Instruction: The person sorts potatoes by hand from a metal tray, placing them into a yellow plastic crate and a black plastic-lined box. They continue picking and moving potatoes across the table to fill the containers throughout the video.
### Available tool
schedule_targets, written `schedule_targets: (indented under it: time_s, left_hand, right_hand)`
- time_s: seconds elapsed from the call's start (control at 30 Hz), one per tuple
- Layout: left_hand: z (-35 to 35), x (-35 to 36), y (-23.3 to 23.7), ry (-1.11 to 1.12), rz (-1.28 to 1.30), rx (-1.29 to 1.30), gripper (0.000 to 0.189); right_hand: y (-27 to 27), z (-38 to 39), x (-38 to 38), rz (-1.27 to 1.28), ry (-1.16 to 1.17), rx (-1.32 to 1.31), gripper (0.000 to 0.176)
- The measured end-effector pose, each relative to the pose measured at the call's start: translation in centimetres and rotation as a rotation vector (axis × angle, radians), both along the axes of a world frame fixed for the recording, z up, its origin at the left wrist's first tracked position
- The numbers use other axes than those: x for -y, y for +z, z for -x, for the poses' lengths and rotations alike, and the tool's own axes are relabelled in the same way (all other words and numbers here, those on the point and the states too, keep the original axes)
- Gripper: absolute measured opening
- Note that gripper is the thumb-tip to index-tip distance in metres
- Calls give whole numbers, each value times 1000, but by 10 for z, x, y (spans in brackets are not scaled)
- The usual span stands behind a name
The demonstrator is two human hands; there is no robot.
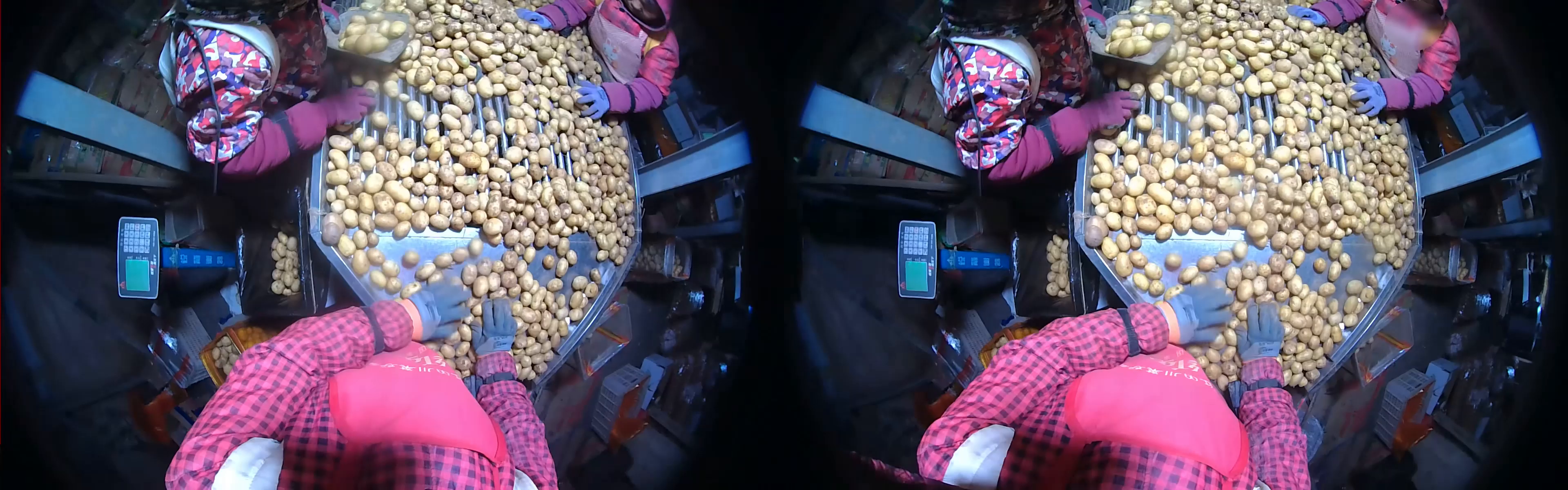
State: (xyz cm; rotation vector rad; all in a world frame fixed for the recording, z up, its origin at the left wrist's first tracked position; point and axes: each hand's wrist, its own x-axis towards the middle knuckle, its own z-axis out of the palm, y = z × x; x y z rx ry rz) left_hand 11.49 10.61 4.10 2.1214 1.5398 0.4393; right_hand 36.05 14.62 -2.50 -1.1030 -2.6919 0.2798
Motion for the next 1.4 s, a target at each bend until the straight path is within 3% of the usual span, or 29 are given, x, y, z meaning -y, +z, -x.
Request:
schedule_targets:
  time_s: [0.03, 0.07, 0.1, 0.13, 0.17, 0.23, 0.27, 0.37, 0.47, 0.6, 0.7, 0.73, 0.83, 0.87, 1.0, 1.1, 1.17, 1.23, 1.27, 1.3, 1.37, 1.4]
  left_hand:
    - [7, -19, 15, -30, 72, -53, 34]
    - [12, -45, 23, 97, 328, -223, 31]
    - [38, -46, 15, 258, -98, -287, 24]
    - [55, -56, 2, 743, -24, -110, 23]
    - [83, -58, -8, 616, -271, -346, 31]
    - [120, -67, -31, 694, -287, -482, 49]
    - [135, -69, -41, 636, -81, -440, 50]
    - [136, -68, -44, 577, -176, -491, 46]
    - [125, -66, -26, 671, 74, -415, 46]
    - [115, -70, 8, 545, 465, -389, 56]
    - [97, -39, -44, 653, 52, -382, 52]
    - [92, -32, -36, 667, -80, -344, 46]
    - [81, -19, -37, 659, -169, -311, 43]
    - [78, -16, -31, 633, -192, -281, 42]
    - [85, -21, -23, 568, -146, -232, 36]
    - [92, -27, -20, 601, 151, -176, 42]
    - [96, -24, -31, 586, 155, -159, 50]
    - [94, -19, -55, 526, -192, -293, 54]
    - [92, -24, -48, 519, -10, 22, 53]
    - [82, -24, -33, 588, 43, 146, 55]
    - [78, -22, -23, 577, 7, 5, 55]
    - [79, -20, -33, 575, -52, 17, 55]
  right_hand:
    - [1, -2, 2, 10, -3, 11, 57]
    - [2, -3, 1, 10, 14, -7, 59]
    - [2, -3, 2, 17, 15, -15, 59]
    - [3, -3, 1, 21, 19, -22, 59]
    - [4, -2, -2, 22, 24, -30, 59]
    - [6, -2, -6, 52, 37, -41, 60]
    - [5, -2, -6, 41, 40, -45, 61]
    - [3, -6, -7, 18, 46, -32, 62]
    - [11, -1, -5, 11, 22, -37, 59]
    - [36, 16, -10, 19, -69, -176, 47]
    - [58, 56, -22, 53, -40, -269, 42]
    - [68, 72, -25, 74, -5, -283, 40]
    - [60, 94, -35, 120, 94, -217, 39]
    - [50, 89, -32, 36, 115, -86, 40]
    - [29, 40, -17, -74, 90, -46, 45]
    - [40, 2, -8, 145, -79, -24, 49]
    - [34, -26, -5, 56, -228, -111, 58]
    - [24, -52, 4, -134, -441, -157, 62]
    - [11, -66, 8, -133, -551, -133, 61]
    - [1, -72, 11, -123, -653, -124, 60]
    - [3, -58, 12, -55, -801, -66, 60]
    - [32, -44, 5, 185, -774, 41, 61]
